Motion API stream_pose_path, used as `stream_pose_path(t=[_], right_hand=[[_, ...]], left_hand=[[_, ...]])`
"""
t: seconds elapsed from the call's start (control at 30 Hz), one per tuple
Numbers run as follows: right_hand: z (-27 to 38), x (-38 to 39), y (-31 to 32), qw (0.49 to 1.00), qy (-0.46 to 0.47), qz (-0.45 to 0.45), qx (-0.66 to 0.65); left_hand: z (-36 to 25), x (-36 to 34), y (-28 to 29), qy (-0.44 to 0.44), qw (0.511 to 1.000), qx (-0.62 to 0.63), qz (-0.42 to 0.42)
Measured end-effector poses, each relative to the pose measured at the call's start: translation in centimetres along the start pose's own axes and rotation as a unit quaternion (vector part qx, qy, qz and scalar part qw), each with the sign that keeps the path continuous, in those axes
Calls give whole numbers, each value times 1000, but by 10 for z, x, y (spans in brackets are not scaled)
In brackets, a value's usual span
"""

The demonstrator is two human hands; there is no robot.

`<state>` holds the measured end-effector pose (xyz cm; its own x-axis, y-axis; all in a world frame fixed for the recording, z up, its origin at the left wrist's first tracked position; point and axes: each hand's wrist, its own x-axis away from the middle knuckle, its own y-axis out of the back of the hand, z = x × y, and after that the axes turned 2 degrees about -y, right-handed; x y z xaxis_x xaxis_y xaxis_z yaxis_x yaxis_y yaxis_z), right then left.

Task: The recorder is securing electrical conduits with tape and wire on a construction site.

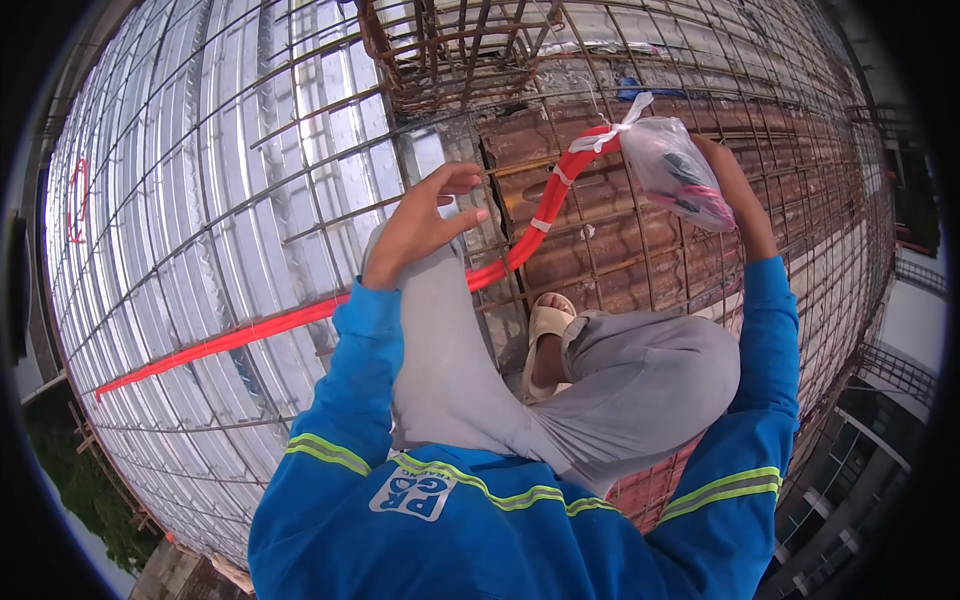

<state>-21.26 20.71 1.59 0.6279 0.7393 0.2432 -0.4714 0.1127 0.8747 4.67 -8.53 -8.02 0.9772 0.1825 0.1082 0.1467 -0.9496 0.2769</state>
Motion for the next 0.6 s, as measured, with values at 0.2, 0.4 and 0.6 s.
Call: stream_pose_path(t=[0.2,0.4,0.6], right_hand=[[-112,19,35,954,-150,-130,-223],[-115,32,25,971,-163,-109,-137],[-107,55,-74,960,-177,-13,-216]], left_hand=[[17,-7,13,24,994,83,-62],[74,-2,56,91,994,62,-22],[186,57,71,136,972,-191,-17]])
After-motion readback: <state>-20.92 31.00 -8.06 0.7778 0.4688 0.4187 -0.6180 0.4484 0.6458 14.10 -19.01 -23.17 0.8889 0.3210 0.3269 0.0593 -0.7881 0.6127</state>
